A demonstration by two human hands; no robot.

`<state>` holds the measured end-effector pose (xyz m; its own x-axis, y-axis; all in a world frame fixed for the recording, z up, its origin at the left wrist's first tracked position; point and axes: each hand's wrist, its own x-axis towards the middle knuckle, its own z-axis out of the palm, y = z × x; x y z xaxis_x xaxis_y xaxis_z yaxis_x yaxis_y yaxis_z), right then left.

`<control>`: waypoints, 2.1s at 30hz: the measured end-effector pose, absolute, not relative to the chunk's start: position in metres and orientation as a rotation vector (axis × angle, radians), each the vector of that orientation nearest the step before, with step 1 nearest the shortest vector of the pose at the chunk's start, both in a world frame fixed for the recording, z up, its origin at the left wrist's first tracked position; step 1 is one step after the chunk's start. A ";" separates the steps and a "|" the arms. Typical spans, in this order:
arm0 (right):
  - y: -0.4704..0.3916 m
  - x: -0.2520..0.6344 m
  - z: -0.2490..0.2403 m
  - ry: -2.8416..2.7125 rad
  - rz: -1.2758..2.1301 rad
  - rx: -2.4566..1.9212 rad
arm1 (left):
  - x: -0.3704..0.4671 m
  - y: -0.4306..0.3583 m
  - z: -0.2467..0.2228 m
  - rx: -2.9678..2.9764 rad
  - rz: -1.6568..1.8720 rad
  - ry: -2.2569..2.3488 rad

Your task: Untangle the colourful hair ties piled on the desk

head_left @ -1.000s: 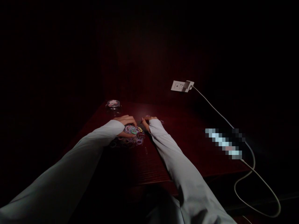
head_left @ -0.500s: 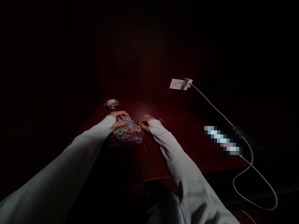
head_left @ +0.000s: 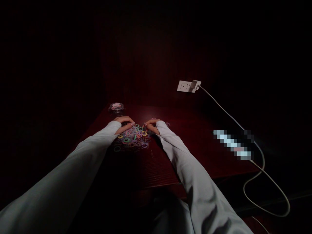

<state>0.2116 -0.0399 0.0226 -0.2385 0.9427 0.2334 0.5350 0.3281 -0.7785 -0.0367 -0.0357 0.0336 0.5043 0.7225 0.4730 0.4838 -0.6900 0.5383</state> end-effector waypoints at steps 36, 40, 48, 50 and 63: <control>-0.052 0.182 0.028 -2.199 0.354 -1.049 | -0.034 -0.030 0.035 2.421 1.185 1.063; -0.051 0.184 0.028 -2.166 0.395 -1.022 | -0.033 -0.033 0.035 2.474 1.104 1.076; -0.054 0.187 0.034 -2.078 0.429 -1.054 | -0.032 -0.037 0.038 2.595 1.033 1.021; -0.057 0.188 0.036 -2.050 0.440 -1.063 | -0.031 -0.037 0.038 2.600 1.055 0.972; -0.051 0.190 0.026 -1.949 0.601 -1.091 | -0.026 -0.037 0.040 2.507 1.170 0.985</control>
<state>0.1904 -0.0508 0.0262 -0.3032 0.8576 0.4155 0.4742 0.5140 -0.7148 -0.0265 -0.0373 0.0401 0.4631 0.6480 0.6046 0.4858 -0.7562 0.4384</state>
